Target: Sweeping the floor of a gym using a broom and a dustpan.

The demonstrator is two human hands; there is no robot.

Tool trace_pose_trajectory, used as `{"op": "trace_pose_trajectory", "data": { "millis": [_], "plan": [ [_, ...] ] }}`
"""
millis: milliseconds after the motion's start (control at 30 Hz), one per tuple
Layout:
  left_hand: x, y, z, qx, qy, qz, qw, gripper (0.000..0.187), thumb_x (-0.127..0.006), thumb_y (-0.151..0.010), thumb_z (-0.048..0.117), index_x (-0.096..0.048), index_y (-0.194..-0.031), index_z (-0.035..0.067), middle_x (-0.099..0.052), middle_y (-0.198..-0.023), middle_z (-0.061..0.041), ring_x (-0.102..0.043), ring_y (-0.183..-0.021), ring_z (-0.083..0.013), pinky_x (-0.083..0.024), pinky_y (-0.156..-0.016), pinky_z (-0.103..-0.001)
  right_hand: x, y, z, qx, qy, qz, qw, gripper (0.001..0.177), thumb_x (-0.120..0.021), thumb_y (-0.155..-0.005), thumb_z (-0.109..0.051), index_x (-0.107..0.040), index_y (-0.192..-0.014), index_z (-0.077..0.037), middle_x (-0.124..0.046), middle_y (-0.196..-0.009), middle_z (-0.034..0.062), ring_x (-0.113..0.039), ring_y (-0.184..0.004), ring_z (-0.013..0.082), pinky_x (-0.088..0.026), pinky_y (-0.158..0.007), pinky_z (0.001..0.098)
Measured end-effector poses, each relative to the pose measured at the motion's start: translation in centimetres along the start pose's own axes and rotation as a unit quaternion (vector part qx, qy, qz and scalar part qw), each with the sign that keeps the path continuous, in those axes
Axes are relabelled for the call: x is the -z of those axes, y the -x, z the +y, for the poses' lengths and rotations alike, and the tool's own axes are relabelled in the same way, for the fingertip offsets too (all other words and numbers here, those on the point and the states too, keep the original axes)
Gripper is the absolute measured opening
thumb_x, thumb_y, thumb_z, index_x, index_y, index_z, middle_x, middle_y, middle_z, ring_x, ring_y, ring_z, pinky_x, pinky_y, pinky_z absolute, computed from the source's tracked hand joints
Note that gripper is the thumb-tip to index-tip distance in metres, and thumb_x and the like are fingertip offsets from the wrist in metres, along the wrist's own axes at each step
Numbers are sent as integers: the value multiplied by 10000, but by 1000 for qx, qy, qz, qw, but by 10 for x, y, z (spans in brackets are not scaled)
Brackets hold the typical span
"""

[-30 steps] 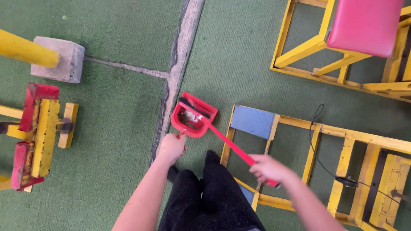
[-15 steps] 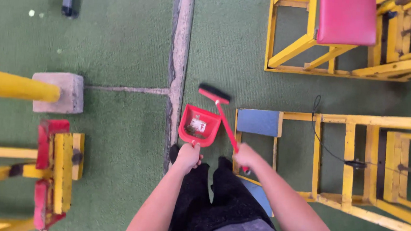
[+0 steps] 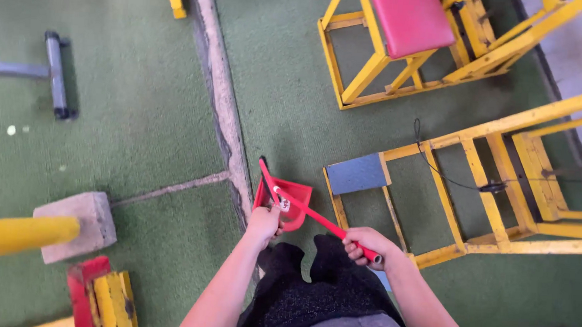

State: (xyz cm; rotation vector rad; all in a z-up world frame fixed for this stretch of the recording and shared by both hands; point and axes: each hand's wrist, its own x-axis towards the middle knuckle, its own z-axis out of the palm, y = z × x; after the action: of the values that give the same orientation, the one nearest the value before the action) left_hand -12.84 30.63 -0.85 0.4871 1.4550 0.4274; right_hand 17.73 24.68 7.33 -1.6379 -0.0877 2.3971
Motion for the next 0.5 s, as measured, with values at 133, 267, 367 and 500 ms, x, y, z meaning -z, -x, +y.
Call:
{"op": "trace_pose_trajectory", "data": {
  "millis": [133, 267, 367, 500],
  "plan": [
    [20, 7, 30, -28, -110, -22, 993, 380, -527, -1037, 350, -635, -924, 4, -610, -631, -79, -569, -441, -173, -428, -395, -334, -4, -9, -6, 54, -62, -17, 996, 216, -551, -943, -122, -407, -782, -127, -461, -618, -20, -427, -438, 74, -296, -372, 237],
    [28, 20, 72, -57, -233, -24, 971, 414, -540, -1025, 383, -698, -947, 8, -653, -625, -76, -600, -451, -157, -466, -433, -331, -5, 1, -24, 103, -205, -85, 970, 74, -539, -940, -140, -485, -904, -105, -445, -630, -39, -409, -463, 70, -308, -399, 229],
    [29, 14, 100, -87, -297, -11, 951, 432, -551, -1017, 403, -724, -971, 11, -666, -611, -71, -613, -450, -155, -491, -459, -327, -12, 21, -48, 141, -241, -90, 956, 121, -519, -922, -157, -541, -999, -66, -452, -642, -32, -416, -486, 75, -316, -417, 225],
    [24, 3, 133, -128, -347, 16, 929, 404, -560, -1000, 408, -734, -1019, 45, -661, -558, -59, -626, -441, -157, -512, -485, -330, 7, 16, -80, 175, -246, -71, 951, 134, -530, -897, -168, -560, -990, -76, -453, -632, -23, -418, -485, 88, -326, -416, 235]
  ]
}}
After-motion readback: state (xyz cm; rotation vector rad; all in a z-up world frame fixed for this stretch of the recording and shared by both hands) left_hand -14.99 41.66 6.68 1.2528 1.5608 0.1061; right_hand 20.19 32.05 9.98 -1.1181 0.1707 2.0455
